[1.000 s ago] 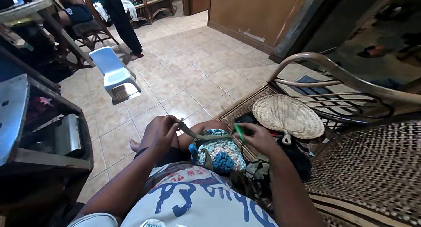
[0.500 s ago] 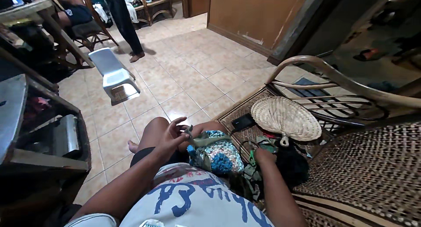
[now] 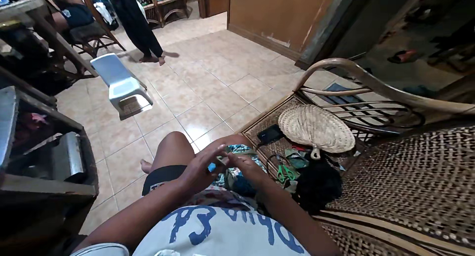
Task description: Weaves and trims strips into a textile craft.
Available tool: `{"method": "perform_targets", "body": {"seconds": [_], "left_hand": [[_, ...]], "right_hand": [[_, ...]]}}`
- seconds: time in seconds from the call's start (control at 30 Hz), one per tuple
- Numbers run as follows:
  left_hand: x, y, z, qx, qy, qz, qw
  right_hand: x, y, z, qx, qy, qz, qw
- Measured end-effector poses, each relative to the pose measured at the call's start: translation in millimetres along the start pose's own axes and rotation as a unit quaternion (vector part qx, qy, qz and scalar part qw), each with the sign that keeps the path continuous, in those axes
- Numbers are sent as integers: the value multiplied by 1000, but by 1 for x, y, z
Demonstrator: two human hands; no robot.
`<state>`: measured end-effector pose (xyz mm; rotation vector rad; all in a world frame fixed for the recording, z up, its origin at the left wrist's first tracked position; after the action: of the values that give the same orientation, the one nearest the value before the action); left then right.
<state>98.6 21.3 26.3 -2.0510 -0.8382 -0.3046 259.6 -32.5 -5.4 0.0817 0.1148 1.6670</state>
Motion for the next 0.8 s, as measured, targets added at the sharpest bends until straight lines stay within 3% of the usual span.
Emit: {"method": "perform_targets", "body": {"seconds": [0.13, 0.27, 0.43, 0.5, 0.6, 0.7, 0.8], "left_hand": [[-5, 5, -2, 40, 34, 10, 999], [-5, 7, -4, 32, 30, 22, 999], [-1, -9, 23, 39, -117, -31, 992], [0, -20, 39, 48, -219, 33, 974], [-10, -17, 62, -2, -330, 197, 923], [-15, -5, 61, -74, -259, 123, 955], [-5, 2, 42, -147, -223, 96, 959]], "right_hand": [[0, 6, -7, 139, 32, -33, 989], [-2, 10, -5, 175, 0, -90, 980], [-14, -12, 9, 101, -157, -245, 951], [-22, -25, 16, 74, -212, -269, 937], [-29, -39, 19, 50, -238, -259, 935], [-26, -36, 18, 10, -198, -210, 957], [-20, -19, 11, -18, -160, -148, 976]]}}
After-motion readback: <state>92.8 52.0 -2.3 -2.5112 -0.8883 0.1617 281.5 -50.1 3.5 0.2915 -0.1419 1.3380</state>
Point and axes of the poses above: each hand's wrist, its own x-axis towards the middle knuckle, its own y-axis out of the palm, z = x × y, the point moved 4 cm from there along x, towards the middle knuckle, and after that the axes turned 7 degrees about x, right-handed, at the moved point
